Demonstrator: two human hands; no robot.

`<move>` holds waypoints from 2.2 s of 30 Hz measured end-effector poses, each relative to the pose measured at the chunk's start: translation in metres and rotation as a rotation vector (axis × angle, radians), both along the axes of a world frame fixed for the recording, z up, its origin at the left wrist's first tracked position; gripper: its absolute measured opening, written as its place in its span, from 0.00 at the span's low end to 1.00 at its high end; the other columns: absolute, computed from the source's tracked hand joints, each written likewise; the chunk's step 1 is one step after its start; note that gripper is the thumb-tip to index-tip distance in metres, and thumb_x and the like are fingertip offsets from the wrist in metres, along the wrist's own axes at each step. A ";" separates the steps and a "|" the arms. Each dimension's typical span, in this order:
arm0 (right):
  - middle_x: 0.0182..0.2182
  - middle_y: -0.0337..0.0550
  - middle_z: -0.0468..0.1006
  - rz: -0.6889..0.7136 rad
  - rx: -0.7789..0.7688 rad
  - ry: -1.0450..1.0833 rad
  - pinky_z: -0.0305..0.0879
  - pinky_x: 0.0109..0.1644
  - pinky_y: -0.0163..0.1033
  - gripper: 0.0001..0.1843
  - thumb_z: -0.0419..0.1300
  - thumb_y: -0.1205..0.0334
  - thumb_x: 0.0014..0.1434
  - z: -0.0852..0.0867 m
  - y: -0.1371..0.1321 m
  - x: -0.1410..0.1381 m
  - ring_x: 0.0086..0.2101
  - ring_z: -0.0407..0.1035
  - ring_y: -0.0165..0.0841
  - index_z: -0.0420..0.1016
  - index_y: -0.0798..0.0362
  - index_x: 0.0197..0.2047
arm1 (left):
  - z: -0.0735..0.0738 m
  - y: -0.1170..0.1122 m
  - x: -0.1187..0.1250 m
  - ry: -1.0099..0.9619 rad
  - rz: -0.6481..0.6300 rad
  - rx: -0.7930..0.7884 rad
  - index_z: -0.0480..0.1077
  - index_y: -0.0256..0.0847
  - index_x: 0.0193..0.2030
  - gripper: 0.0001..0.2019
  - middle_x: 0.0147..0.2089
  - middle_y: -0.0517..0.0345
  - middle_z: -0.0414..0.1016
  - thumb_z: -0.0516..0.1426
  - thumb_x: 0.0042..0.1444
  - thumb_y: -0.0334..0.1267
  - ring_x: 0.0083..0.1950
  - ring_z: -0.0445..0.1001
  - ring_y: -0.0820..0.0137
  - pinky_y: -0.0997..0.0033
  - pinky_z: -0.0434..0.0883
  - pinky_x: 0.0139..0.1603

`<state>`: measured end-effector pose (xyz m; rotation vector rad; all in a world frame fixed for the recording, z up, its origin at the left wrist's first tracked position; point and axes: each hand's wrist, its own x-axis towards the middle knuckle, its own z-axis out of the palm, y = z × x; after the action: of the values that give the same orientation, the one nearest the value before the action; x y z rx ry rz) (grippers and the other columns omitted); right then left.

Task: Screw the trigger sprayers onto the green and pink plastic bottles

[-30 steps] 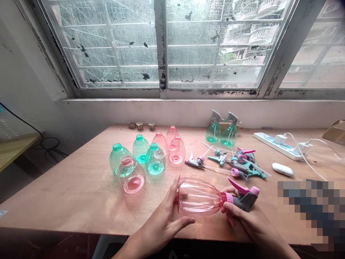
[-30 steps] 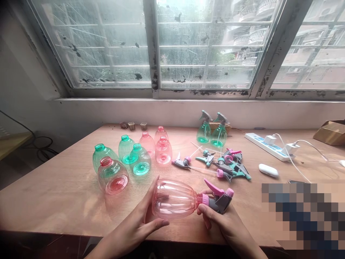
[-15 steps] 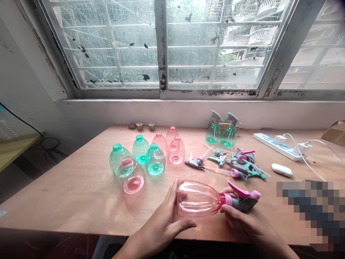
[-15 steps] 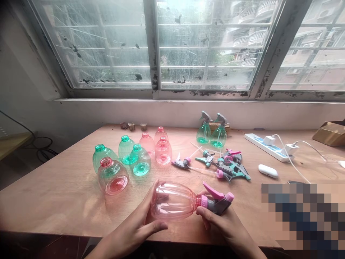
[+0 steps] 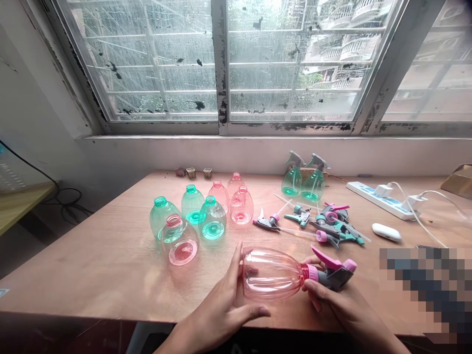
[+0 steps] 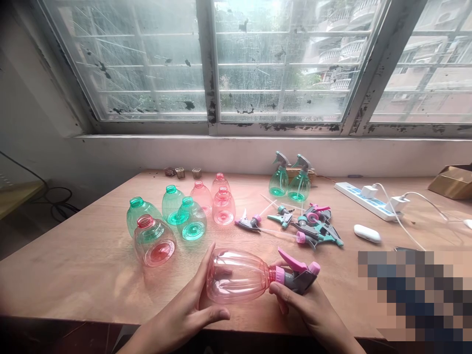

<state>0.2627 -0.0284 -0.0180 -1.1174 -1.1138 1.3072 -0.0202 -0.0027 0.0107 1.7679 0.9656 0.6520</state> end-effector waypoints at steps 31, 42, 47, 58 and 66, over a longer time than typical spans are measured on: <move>0.19 0.33 0.74 -0.003 0.030 -0.019 0.58 0.34 0.42 0.22 0.70 0.43 0.62 0.003 0.001 0.001 0.24 0.64 0.35 0.76 0.51 0.48 | 0.008 -0.002 0.002 0.023 0.007 -0.013 0.33 0.47 0.83 0.54 0.83 0.46 0.49 0.66 0.63 0.47 0.79 0.55 0.50 0.50 0.53 0.80; 0.17 0.33 0.71 -0.020 0.039 -0.025 0.59 0.32 0.41 0.25 0.70 0.40 0.60 0.002 0.002 -0.001 0.22 0.63 0.35 0.75 0.51 0.49 | 0.004 -0.001 0.001 0.057 0.011 -0.017 0.33 0.44 0.83 0.55 0.78 0.42 0.60 0.66 0.63 0.48 0.79 0.56 0.49 0.48 0.52 0.80; 0.17 0.33 0.72 0.005 0.042 -0.027 0.59 0.33 0.41 0.23 0.70 0.42 0.62 0.001 0.003 0.001 0.23 0.63 0.35 0.75 0.51 0.49 | 0.006 -0.002 0.001 0.056 0.014 -0.010 0.33 0.46 0.83 0.55 0.80 0.43 0.57 0.66 0.63 0.48 0.78 0.57 0.49 0.47 0.53 0.79; 0.17 0.33 0.73 0.005 0.040 -0.046 0.62 0.33 0.42 0.25 0.70 0.40 0.61 -0.001 0.004 0.002 0.23 0.64 0.35 0.75 0.51 0.49 | 0.008 0.000 0.002 0.042 0.013 -0.012 0.35 0.47 0.83 0.54 0.79 0.42 0.59 0.67 0.62 0.47 0.77 0.59 0.48 0.46 0.56 0.78; 0.18 0.33 0.72 -0.009 0.023 -0.017 0.59 0.32 0.41 0.24 0.71 0.41 0.60 0.000 0.002 0.000 0.23 0.63 0.35 0.76 0.51 0.48 | 0.010 -0.003 0.003 0.051 0.018 0.001 0.35 0.46 0.83 0.53 0.80 0.43 0.57 0.67 0.63 0.46 0.78 0.59 0.47 0.47 0.56 0.78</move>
<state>0.2631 -0.0260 -0.0177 -1.1176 -1.1327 1.2775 -0.0176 -0.0054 0.0211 1.7862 1.0175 0.6216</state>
